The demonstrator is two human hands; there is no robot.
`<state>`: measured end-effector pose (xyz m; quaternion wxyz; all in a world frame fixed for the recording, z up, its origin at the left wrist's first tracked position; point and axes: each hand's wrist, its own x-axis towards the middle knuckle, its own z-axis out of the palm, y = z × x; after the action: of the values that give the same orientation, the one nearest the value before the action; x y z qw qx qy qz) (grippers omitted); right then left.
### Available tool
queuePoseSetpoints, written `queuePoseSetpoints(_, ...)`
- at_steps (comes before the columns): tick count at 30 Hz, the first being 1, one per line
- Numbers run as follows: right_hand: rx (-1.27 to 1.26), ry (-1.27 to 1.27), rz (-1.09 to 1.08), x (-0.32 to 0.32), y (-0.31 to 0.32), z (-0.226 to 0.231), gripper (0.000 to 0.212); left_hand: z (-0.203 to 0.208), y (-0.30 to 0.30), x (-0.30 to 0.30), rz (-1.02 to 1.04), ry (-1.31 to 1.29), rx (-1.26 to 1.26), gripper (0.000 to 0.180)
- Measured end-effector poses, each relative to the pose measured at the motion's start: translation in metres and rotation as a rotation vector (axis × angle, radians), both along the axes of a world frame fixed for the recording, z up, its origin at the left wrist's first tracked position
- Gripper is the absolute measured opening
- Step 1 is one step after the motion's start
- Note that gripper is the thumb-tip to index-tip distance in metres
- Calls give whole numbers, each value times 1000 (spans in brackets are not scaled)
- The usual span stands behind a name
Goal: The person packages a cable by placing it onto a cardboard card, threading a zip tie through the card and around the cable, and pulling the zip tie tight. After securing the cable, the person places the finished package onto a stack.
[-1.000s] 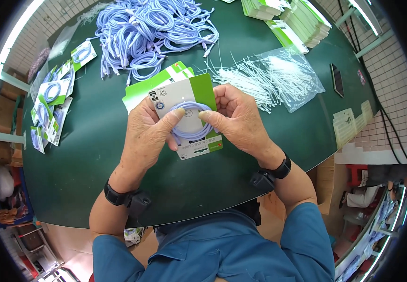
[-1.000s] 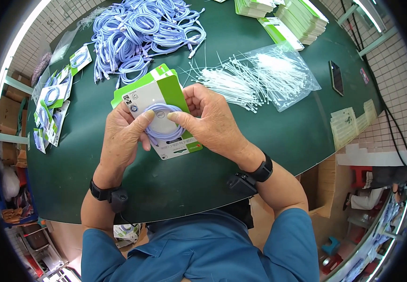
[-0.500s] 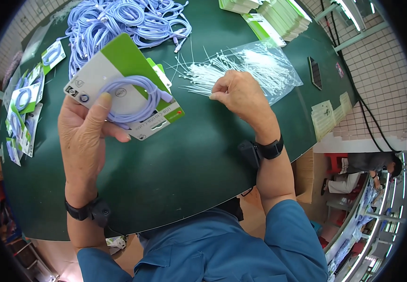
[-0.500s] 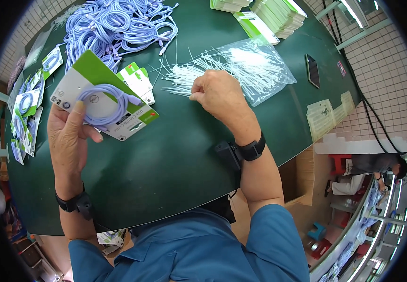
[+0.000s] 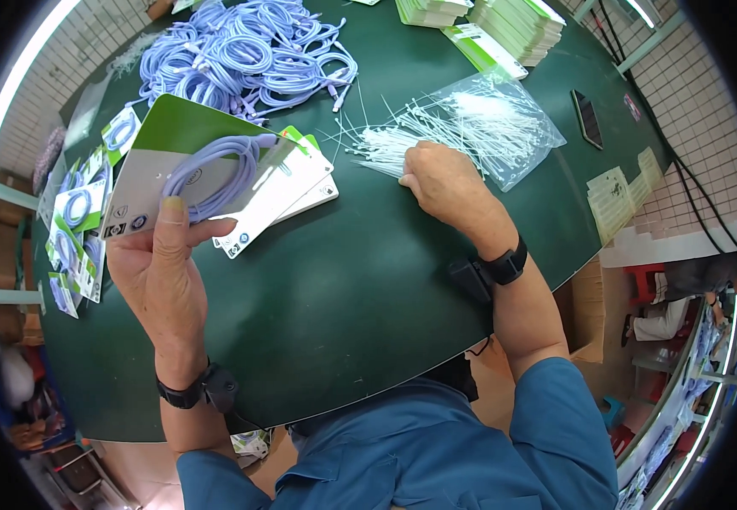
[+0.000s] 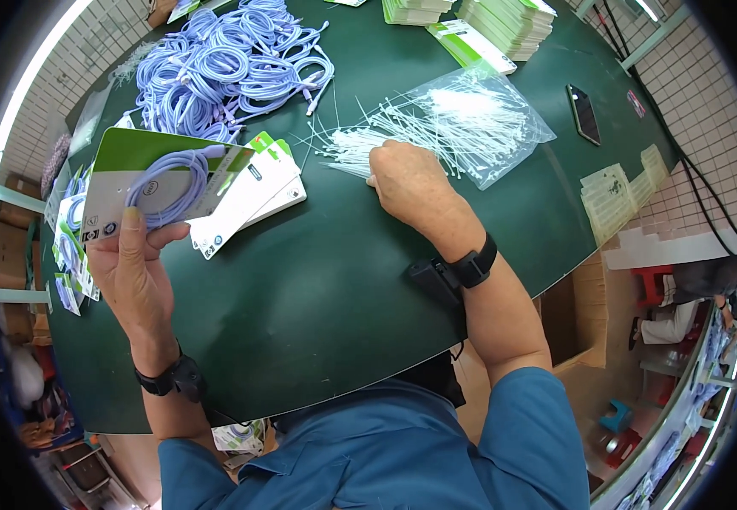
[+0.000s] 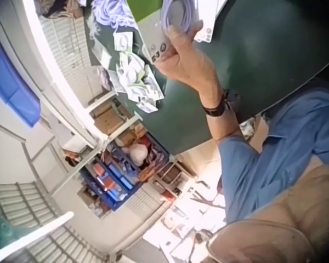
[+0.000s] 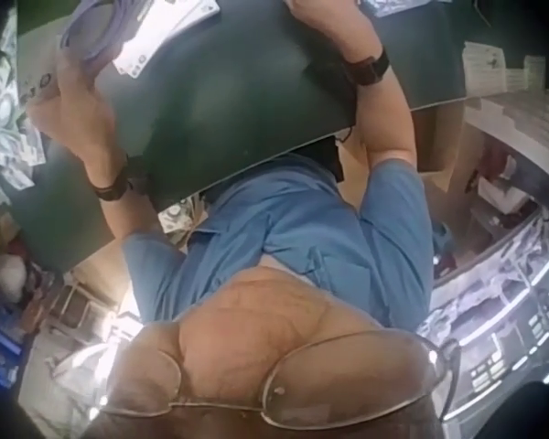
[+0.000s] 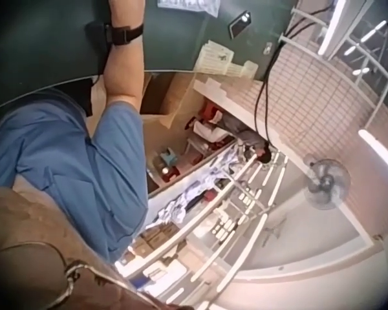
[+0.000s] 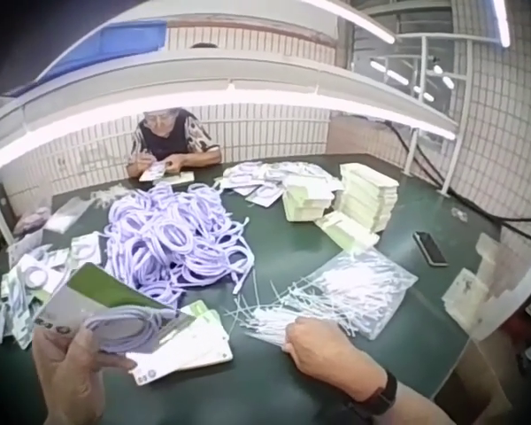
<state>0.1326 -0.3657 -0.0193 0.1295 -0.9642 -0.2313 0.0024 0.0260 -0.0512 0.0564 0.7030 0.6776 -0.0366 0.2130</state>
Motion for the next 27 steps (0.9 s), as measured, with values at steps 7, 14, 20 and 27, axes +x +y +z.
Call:
queuePoseSetpoints(7,88,-35,-31,-1,2,4,12,-8,-5,5,207,-225,219,36)
queuePoseSetpoints(14,302,17,-52,1,1,14,16,-14,-9,11,167,-298,336,31)
queuePoseSetpoints(20,499,86,-77,-1,-1,21,20,-18,-8,11,153,-406,646,28)
queuePoseSetpoints(27,684,217,0,-12,20,25,15,-23,-10,14,126,-382,595,29)
